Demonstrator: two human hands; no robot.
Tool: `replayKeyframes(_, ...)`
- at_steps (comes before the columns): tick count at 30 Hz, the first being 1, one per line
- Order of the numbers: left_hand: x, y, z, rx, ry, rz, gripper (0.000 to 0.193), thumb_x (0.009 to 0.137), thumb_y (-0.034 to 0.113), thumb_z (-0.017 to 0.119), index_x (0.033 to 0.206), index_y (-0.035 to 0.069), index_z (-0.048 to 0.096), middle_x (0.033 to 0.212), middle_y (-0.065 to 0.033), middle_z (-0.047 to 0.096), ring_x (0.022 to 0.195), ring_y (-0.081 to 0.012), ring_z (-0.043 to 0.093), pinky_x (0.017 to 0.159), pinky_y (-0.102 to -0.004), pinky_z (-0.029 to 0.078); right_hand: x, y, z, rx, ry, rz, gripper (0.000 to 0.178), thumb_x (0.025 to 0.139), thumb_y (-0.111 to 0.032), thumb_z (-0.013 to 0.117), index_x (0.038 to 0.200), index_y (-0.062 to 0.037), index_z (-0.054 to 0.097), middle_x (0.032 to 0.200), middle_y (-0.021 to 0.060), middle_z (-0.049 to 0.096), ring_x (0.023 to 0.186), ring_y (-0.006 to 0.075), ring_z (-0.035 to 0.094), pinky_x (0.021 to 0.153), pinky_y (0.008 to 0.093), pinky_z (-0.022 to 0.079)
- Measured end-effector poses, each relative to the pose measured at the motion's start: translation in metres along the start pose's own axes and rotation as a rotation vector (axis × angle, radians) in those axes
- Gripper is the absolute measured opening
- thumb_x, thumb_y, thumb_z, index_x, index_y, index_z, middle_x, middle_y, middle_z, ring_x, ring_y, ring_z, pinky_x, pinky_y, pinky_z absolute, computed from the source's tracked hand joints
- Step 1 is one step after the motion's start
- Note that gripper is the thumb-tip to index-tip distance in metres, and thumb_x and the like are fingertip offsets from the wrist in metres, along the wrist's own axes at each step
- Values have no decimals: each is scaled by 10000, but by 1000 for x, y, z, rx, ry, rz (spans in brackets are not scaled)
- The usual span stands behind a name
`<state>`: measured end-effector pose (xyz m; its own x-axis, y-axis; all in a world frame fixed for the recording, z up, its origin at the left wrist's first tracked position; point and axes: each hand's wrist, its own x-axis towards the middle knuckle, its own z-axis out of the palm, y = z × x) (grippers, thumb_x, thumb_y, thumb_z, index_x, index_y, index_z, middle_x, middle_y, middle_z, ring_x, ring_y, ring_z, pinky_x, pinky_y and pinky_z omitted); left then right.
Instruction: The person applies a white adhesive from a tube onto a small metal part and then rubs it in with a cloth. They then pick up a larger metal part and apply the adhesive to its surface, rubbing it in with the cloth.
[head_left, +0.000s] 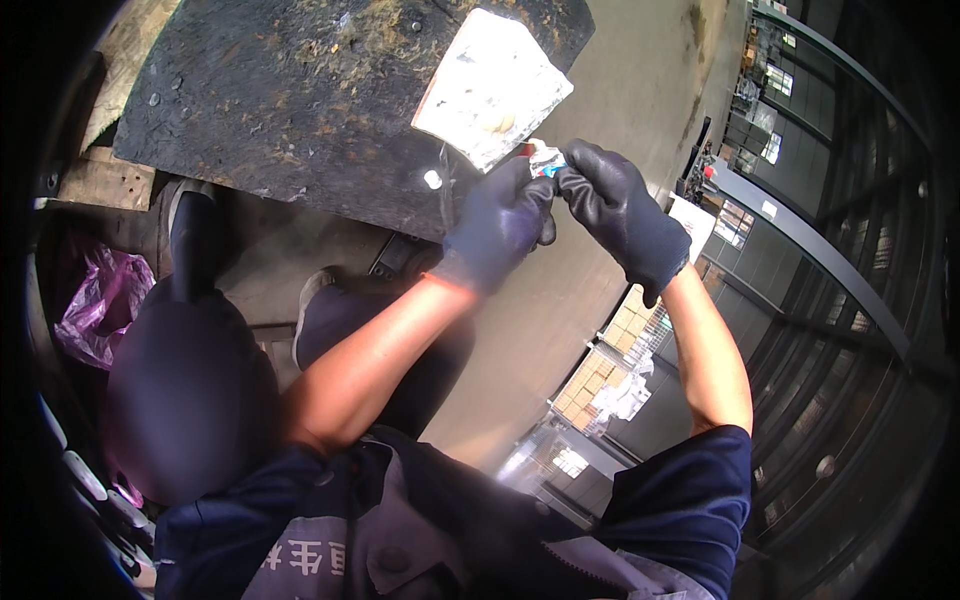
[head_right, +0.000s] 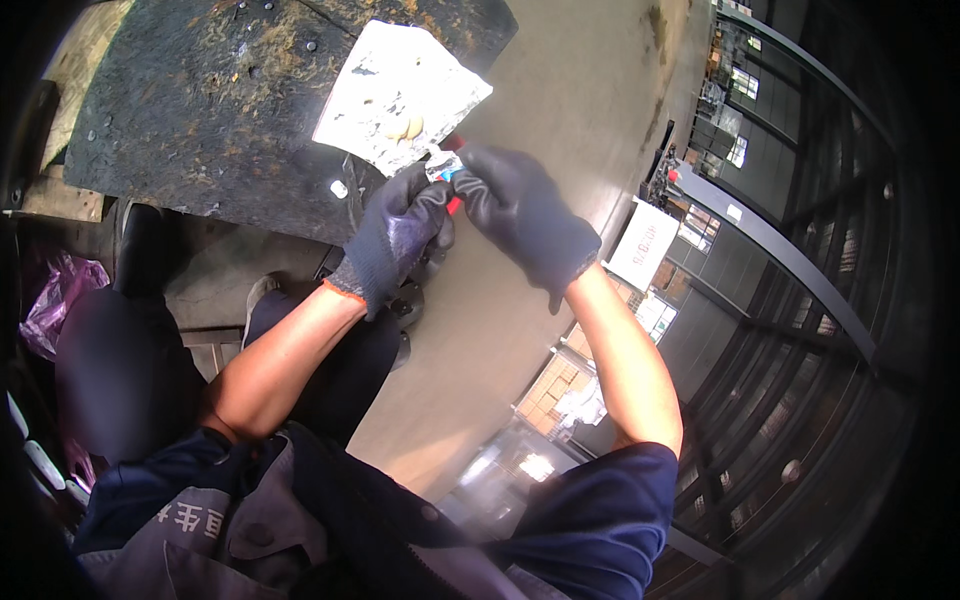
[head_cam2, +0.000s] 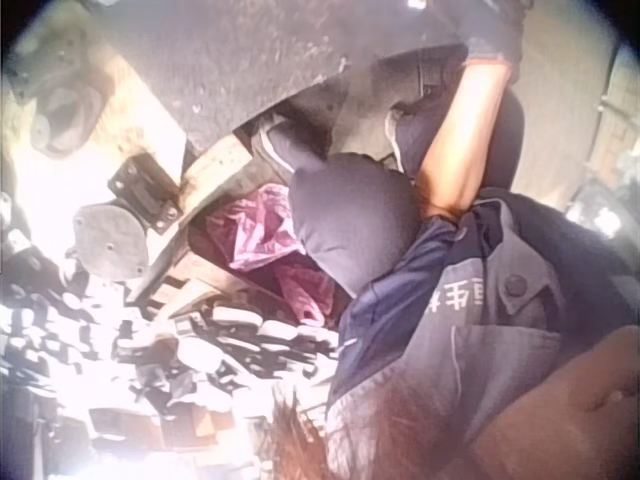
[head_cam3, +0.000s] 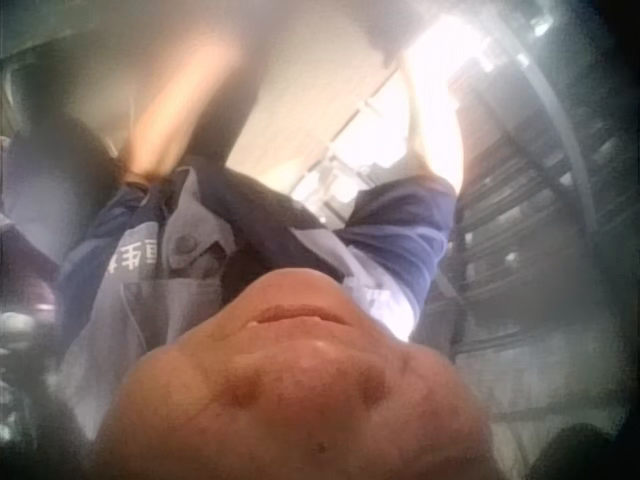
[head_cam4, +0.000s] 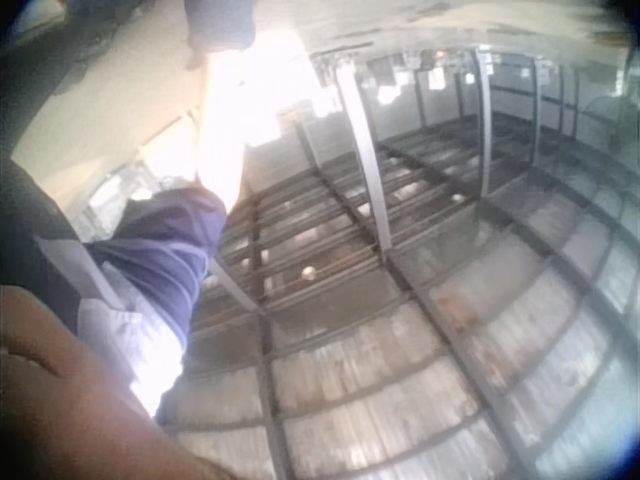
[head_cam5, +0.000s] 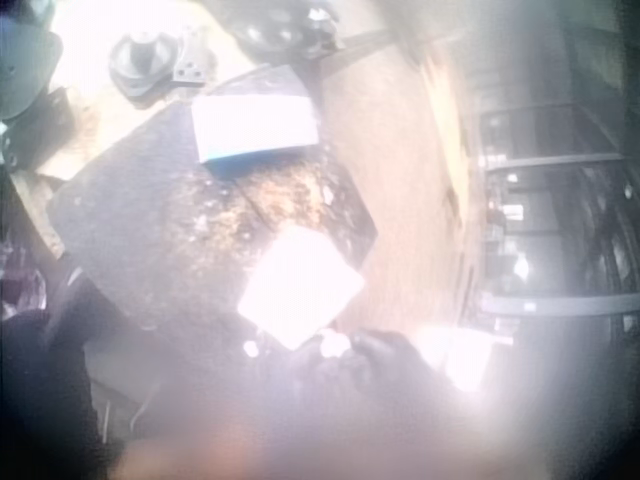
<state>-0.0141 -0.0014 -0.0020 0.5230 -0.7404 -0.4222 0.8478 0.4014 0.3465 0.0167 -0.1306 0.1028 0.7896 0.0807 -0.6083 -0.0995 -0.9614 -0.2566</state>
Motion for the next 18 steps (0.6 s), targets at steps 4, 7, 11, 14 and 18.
replayKeyframes(4,1,-2,-3,-25,-74,74,207,990,212,457,992,36,564,585,-1,505,463,-62,449,438,-214,355,-8,-3,2,539,-115,393,267,953,-300,540,1002,-41,584,789,27,567,732,137,518,688,285,437)
replayKeyframes(7,2,1,-7,-187,-184,57,201,987,211,498,970,33,588,665,22,534,530,-30,451,480,-195,357,-13,0,0,797,-154,393,391,930,-422,581,1036,-47,550,758,-29,490,672,68,444,616,218,387)
replayKeyframes(11,2,-2,-2,-216,-124,69,214,983,240,505,945,50,596,655,35,522,526,-19,438,473,-186,347,-10,-2,-4,859,-178,509,303,934,-347,565,1012,-54,556,740,-23,502,642,66,448,584,224,389)
replayKeyframes(14,7,-3,2,-197,-27,36,220,980,249,505,928,54,592,647,37,518,525,-19,435,472,-188,346,-1,-8,-4,842,-159,548,247,943,-299,532,988,-58,561,725,-19,504,626,68,453,568,227,387)
replayKeyframes(18,9,-5,5,-158,65,116,230,985,255,495,887,64,575,640,38,513,527,-28,430,480,-200,350,7,-9,2,856,-132,667,224,943,-272,512,973,-58,566,728,-20,512,632,73,463,576,231,396)
